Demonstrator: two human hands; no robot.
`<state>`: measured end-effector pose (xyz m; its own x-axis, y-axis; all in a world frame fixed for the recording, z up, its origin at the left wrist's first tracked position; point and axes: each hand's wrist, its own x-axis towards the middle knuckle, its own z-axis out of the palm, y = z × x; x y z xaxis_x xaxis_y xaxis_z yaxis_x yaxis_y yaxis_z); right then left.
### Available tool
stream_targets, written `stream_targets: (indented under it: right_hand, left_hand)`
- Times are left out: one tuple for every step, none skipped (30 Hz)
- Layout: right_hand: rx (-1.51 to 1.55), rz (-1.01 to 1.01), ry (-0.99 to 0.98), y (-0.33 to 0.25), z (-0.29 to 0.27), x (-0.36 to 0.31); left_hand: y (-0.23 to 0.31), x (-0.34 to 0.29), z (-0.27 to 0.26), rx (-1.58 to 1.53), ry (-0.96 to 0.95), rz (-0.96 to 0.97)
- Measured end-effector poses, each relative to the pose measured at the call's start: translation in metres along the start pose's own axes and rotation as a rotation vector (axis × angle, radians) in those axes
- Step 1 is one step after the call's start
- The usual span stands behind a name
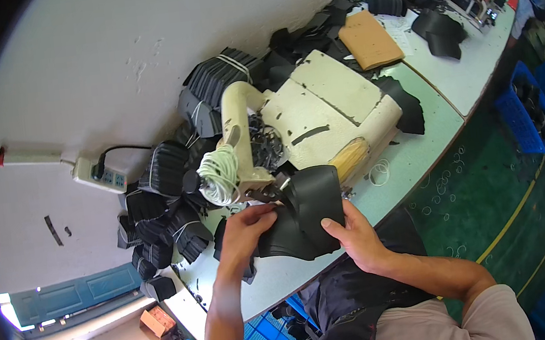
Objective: Operator uses a skiving machine to thin the edges of leather shoe parts and sorts them.
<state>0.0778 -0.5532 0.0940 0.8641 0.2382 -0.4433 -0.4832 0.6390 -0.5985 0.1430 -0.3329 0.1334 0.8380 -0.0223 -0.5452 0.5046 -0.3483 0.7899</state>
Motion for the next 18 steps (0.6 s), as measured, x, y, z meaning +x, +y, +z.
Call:
stream_targets:
  right_hand:
    - [-0.007, -0.002, 0.007, 0.002, 0.001, 0.0]
    - [-0.006, -0.001, 0.008, 0.001, 0.004, -0.001]
    - [-0.012, 0.021, 0.033, -0.001, 0.009, -0.003]
    - [-0.019, 0.045, 0.053, -0.003, 0.011, -0.003]
    - [-0.02, 0.045, 0.051, -0.004, 0.008, -0.002]
    - [-0.024, 0.048, 0.033, -0.006, 0.004, -0.002]
    - [-0.026, 0.048, 0.019, -0.008, 0.001, -0.001]
    - [-0.025, 0.043, 0.022, -0.006, 0.0, 0.0]
    - [-0.014, 0.024, 0.016, -0.004, 0.0, 0.0]
    - [-0.004, 0.008, 0.01, -0.002, 0.001, 0.0]
    - [-0.003, 0.005, 0.012, -0.003, 0.002, 0.0]
    - [-0.02, 0.017, 0.028, -0.005, 0.005, -0.002]
    - [-0.037, 0.034, 0.039, -0.005, 0.006, -0.003]
    - [-0.038, 0.033, 0.04, -0.006, 0.004, -0.002]
    - [-0.009, 0.017, 0.021, -0.007, 0.001, -0.001]
    - [0.026, 0.001, 0.002, -0.008, 0.0, -0.002]
    - [0.029, -0.004, 0.002, -0.009, 0.001, -0.002]
    - [-0.031, 0.009, 0.024, -0.011, 0.003, -0.003]
  left_hand:
    - [-0.002, 0.0, -0.003, 0.001, -0.001, -0.001]
    - [-0.003, 0.0, -0.005, 0.164, 0.039, -0.025]
    - [-0.005, 0.001, -0.007, 0.328, 0.079, -0.05]
    - [0.008, 0.0, 0.001, 0.357, 0.105, -0.04]
    - [0.012, 0.002, 0.006, 0.357, 0.107, -0.039]
    - [0.015, 0.004, 0.011, 0.362, 0.14, -0.012]
    - [0.017, 0.006, 0.013, 0.37, 0.168, 0.018]
    - [0.005, 0.007, 0.006, 0.238, 0.105, -0.014]
    - [0.0, 0.002, 0.0, 0.241, 0.101, -0.01]
    - [-0.003, -0.003, -0.006, 0.159, 0.071, -0.024]
    - [-0.005, -0.005, -0.008, 0.079, 0.041, -0.038]
    - [-0.007, -0.001, -0.007, 0.249, 0.072, -0.036]
    - [0.002, -0.001, -0.003, 0.249, 0.075, -0.038]
    - [0.017, 0.001, 0.006, 0.36, 0.107, -0.041]
    - [0.026, 0.004, 0.013, 0.471, 0.139, -0.044]
    - [0.027, 0.006, 0.017, 0.45, 0.153, -0.043]
    - [0.019, 0.006, 0.013, 0.455, 0.152, -0.039]
    - [0.001, 0.004, 0.005, 0.213, 0.111, 0.0]
